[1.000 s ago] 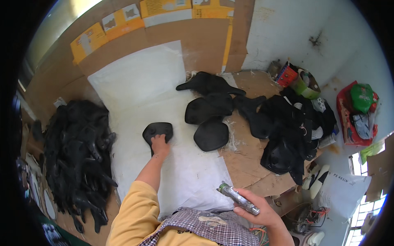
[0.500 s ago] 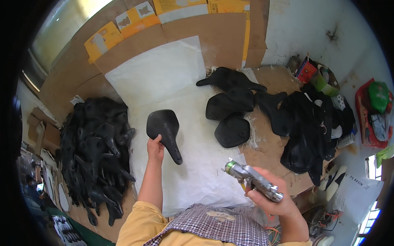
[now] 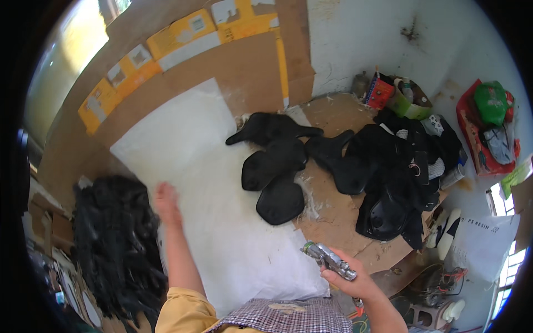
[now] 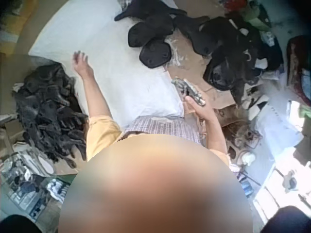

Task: Inspecting and cleaning bicycle seats with an air spray gun on a workbench.

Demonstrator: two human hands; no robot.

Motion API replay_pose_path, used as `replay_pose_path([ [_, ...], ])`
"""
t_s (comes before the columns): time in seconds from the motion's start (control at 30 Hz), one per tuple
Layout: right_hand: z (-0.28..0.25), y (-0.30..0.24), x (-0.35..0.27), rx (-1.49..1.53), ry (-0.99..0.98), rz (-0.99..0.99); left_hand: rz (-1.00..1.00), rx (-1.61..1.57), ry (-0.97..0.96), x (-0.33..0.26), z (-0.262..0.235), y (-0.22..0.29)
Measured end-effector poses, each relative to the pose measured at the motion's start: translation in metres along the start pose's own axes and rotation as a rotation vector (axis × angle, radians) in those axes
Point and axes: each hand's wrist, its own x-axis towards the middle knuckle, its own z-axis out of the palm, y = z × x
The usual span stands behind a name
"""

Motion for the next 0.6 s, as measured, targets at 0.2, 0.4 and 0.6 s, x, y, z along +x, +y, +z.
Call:
replay_pose_path([
  [0.2,-0.017,-0.001,0.008,0.020,0.068,0.074,0.438,1.135,-0.781,-0.071,0.097,-0.166],
  [0.4,-0.017,-0.019,0.012,0.082,0.006,-0.034,0.657,0.975,-0.555,-0.035,0.108,-0.130],
  [0.6,0.000,-0.019,0.030,0.012,-0.062,0.018,-0.490,0.084,-0.084,-0.048,0.066,-0.057],
])
